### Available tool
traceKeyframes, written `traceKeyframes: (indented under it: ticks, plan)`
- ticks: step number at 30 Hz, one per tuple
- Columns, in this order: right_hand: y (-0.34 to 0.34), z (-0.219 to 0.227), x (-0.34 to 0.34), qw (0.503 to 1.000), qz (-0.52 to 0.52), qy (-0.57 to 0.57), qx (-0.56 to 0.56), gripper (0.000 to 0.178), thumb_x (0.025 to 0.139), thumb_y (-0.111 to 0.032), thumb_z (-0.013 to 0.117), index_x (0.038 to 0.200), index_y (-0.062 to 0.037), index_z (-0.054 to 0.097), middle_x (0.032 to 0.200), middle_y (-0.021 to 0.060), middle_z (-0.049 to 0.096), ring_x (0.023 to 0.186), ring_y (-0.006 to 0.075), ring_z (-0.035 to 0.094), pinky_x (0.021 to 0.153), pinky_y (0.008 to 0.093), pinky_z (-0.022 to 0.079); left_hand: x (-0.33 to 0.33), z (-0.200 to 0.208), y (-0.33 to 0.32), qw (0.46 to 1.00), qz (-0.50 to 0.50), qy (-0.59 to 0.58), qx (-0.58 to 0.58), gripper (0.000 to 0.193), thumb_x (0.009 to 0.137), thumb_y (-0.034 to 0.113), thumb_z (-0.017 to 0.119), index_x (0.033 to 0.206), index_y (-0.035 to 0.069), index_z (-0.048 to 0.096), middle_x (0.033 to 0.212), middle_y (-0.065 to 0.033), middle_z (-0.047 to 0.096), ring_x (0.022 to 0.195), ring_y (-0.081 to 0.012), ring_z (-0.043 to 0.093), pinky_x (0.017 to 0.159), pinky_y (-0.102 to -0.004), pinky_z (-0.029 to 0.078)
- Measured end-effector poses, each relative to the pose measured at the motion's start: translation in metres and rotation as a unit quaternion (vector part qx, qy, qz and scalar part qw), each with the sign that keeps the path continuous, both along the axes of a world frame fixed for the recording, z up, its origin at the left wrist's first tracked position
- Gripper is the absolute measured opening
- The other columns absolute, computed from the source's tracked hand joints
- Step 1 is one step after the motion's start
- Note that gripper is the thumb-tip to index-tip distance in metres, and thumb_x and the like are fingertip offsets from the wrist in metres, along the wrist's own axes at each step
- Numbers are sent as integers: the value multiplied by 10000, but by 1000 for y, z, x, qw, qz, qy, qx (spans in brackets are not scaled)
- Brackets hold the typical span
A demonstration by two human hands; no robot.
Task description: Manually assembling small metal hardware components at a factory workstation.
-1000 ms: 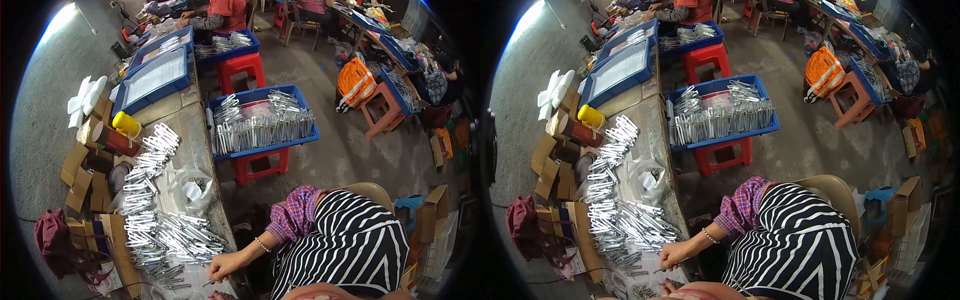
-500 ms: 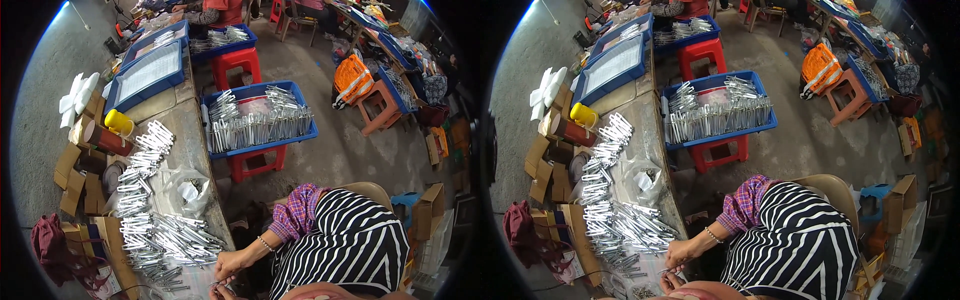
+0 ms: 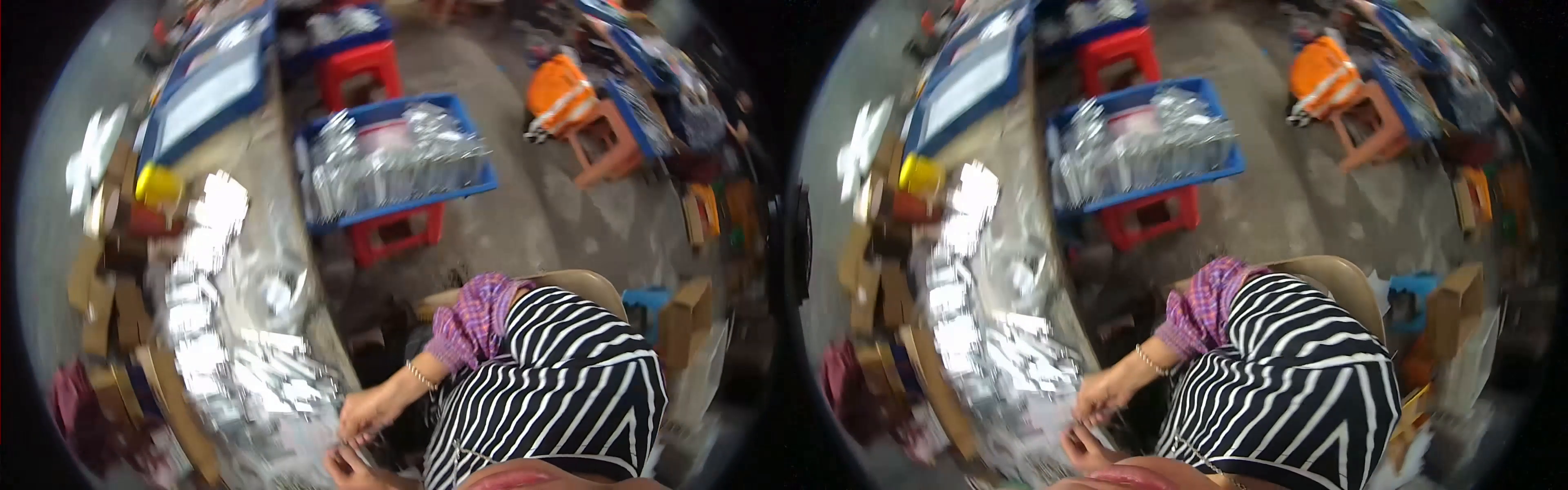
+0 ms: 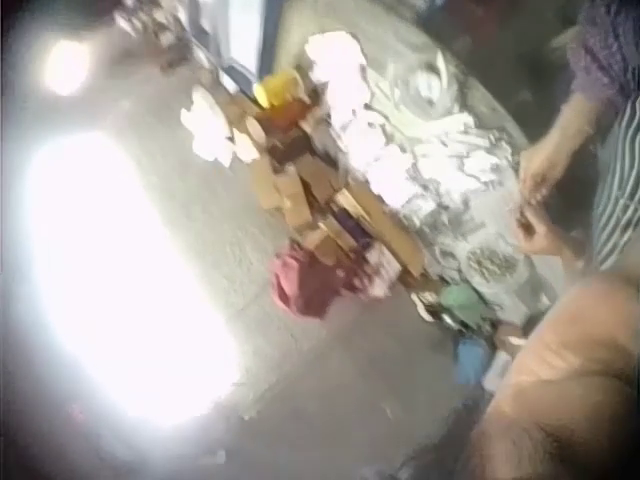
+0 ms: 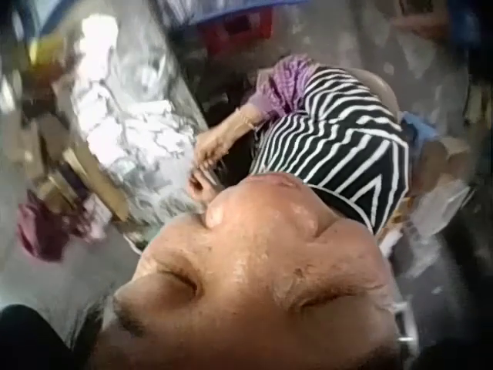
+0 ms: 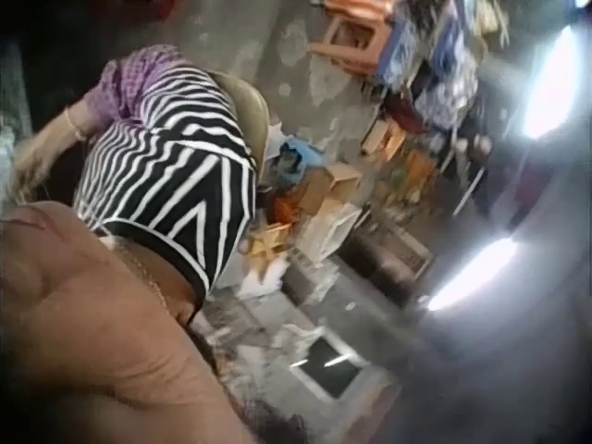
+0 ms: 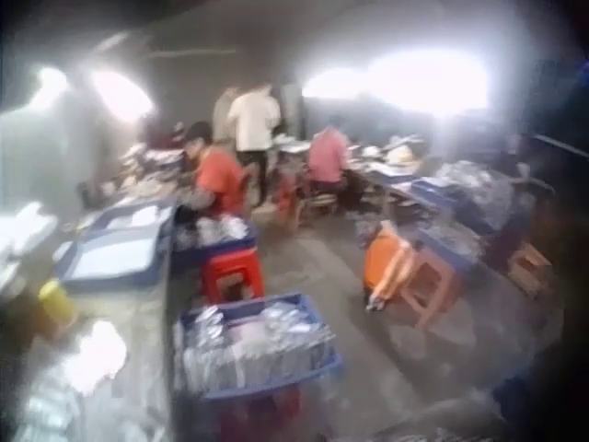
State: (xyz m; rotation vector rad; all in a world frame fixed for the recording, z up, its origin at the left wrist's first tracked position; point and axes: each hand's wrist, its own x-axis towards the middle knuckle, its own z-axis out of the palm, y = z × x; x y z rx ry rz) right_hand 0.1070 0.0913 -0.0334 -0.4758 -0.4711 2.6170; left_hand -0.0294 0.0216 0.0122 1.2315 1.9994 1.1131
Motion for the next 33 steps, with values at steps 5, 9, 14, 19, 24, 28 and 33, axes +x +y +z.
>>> traceKeyframes:
  ticks: [5,9,14,19,24,28,33]
  plan:
    - [15,5,39,995,-4,-93,-37,182,848,-142,578,944,12,584,817,105,631,712,147,604,637,256,503,51,11,27,992,26,-126,21,36,798,-8,557,811,-34,535,730,-8,531,657,-87,493,593,-223,414]
    - [14,20,47,988,10,-126,-92,175,843,-122,569,968,0,558,817,88,611,691,118,578,619,230,485,39,8,20,992,-4,-125,22,83,765,-50,590,847,-47,581,796,-41,565,713,-98,538,639,-204,430]
    - [13,18,38,991,49,-47,-117,152,882,-151,544,889,0,557,778,67,594,642,89,548,583,201,469,36,14,12,974,9,-223,48,87,769,-34,609,853,-47,592,780,-26,571,659,-59,531,573,-167,402]
    - [12,16,36,988,55,-47,-139,174,888,-180,547,887,-6,557,775,60,595,633,84,551,571,198,469,31,4,9,964,15,-261,49,105,765,-30,622,867,-46,602,765,2,561,591,-7,481,506,-134,340]
    - [11,15,32,987,51,-55,-141,194,890,-206,549,900,-12,554,766,52,596,622,81,554,560,197,468,28,-2,8,967,13,-252,39,102,760,-26,630,858,-43,606,751,18,553,543,19,421,457,-133,279]
    - [11,18,29,986,47,-66,-143,190,890,-200,547,918,-12,547,770,50,596,624,81,554,556,194,470,28,-3,7,967,28,-249,45,96,755,-23,638,846,-38,610,736,23,547,529,26,401,441,-137,262]
    - [10,16,28,986,49,-63,-146,187,891,-195,545,929,-12,543,780,53,597,632,83,557,555,193,472,28,-5,6,970,32,-235,56,86,757,-29,635,838,-39,610,735,13,553,533,22,400,441,-138,265]
